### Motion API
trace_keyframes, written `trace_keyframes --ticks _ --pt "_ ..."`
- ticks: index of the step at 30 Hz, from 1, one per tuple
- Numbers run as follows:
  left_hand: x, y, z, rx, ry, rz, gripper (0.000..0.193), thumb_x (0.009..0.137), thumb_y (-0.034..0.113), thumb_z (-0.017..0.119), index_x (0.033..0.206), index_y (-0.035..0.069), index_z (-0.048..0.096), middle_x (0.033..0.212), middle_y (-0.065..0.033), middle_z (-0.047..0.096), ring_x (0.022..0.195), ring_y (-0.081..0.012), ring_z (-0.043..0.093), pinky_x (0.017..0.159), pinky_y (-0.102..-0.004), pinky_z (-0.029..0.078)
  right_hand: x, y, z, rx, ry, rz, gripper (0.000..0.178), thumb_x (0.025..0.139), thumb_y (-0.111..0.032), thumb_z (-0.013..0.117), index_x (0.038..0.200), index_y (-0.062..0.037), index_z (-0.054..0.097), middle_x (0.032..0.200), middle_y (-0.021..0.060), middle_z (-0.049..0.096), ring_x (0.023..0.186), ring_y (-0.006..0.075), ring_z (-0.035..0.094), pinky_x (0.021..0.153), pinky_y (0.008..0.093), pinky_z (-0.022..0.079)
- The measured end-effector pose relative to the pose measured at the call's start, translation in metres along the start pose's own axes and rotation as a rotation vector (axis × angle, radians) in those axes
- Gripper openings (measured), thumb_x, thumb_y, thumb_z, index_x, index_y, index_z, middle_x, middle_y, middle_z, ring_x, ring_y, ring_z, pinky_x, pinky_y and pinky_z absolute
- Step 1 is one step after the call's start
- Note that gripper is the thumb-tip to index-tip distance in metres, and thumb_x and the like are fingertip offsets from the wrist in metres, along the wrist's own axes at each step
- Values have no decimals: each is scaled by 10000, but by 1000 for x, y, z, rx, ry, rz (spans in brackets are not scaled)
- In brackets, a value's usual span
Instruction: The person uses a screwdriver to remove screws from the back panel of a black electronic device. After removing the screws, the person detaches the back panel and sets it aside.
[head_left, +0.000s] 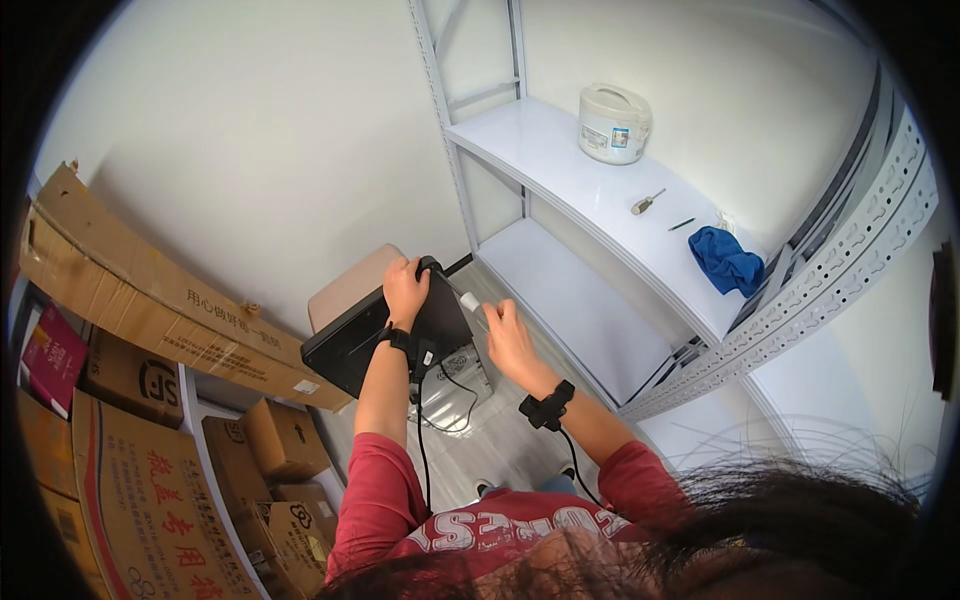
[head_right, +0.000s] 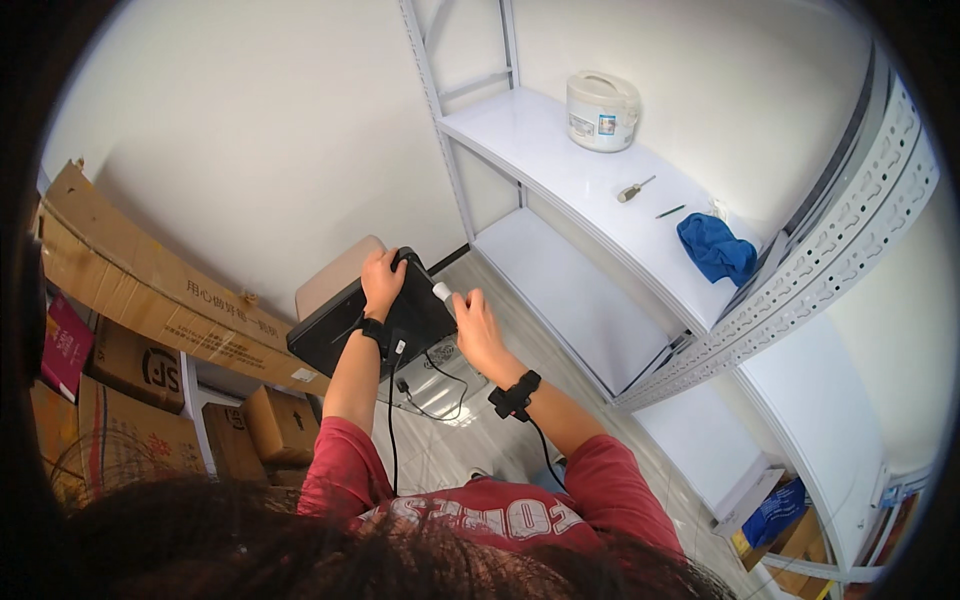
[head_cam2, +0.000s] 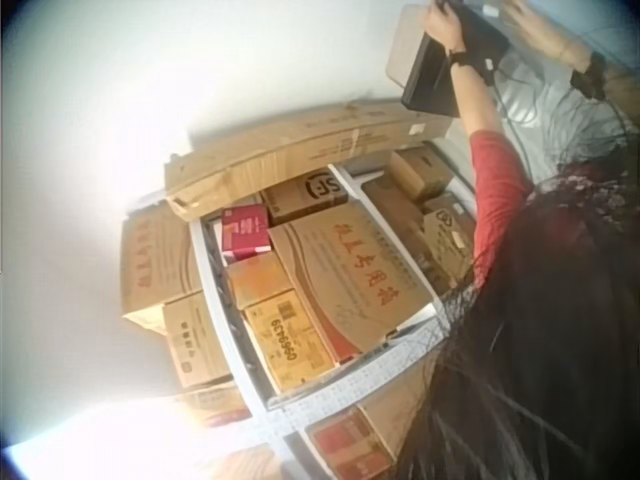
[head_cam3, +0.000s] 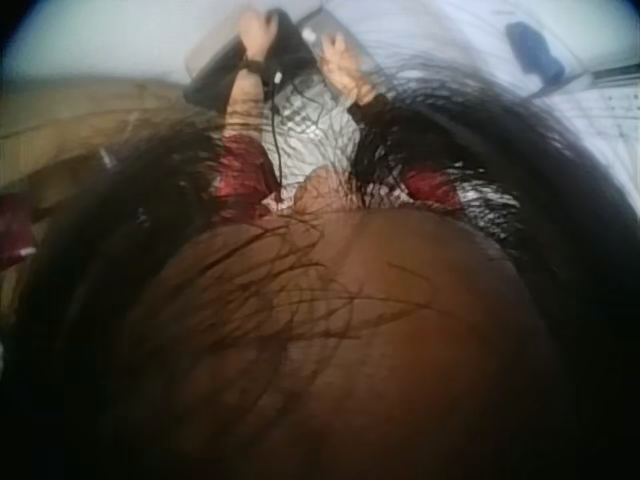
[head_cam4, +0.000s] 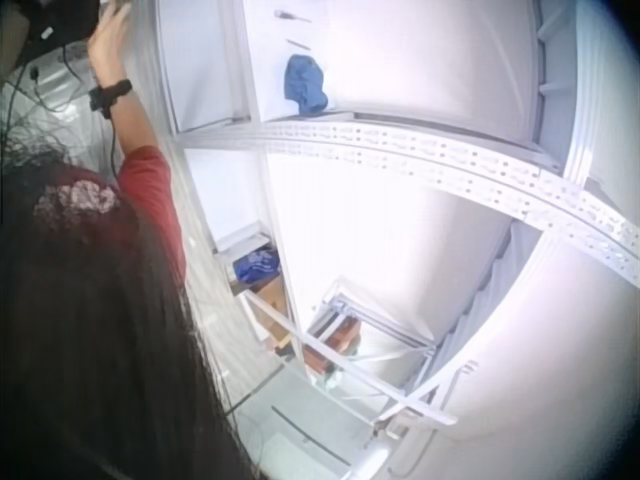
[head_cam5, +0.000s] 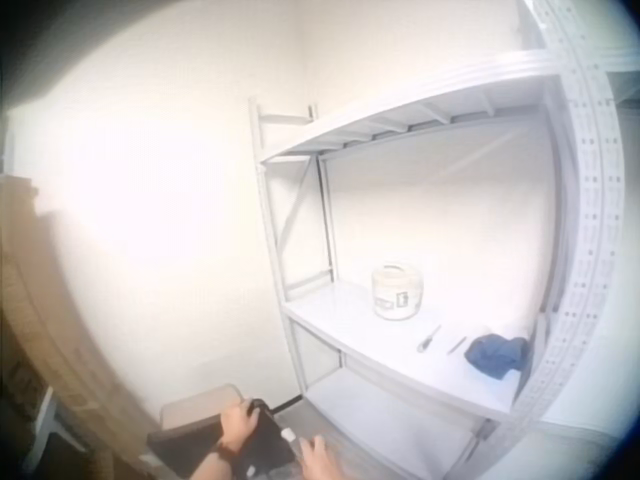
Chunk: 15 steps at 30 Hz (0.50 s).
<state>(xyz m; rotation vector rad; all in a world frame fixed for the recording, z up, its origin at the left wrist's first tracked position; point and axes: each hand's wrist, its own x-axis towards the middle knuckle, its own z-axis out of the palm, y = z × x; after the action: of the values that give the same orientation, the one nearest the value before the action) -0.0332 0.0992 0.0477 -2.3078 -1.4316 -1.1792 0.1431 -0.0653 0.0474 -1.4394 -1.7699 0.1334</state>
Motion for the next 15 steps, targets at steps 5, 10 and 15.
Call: trace_keyframes --ticks 5,10,15 --pt "0 -1 1 -20 -8 -34 239 699 167 690 888 23 663 750 -138 546 775 -335 557 672 -426 455 -3 2 -2 -29 29 -30 389 712 99 552 1087 13 493 938 177 399 823 362 481 714 424 433" --pt "1 0 1 4 13 -8 227 692 165 690 863 19 661 741 -143 545 761 -337 551 666 -423 451 -2 -1 -4 -4 29 -4 390 722 89 556 1098 10 486 940 175 401 831 361 486 715 426 435" --pt "2 -2 3 3 10 -4 219 676 166 691 828 13 657 736 -141 547 758 -335 550 670 -426 448 0 -4 -4 16 2 23 390 730 66 578 1102 3 477 951 177 404 854 364 492 725 431 440"
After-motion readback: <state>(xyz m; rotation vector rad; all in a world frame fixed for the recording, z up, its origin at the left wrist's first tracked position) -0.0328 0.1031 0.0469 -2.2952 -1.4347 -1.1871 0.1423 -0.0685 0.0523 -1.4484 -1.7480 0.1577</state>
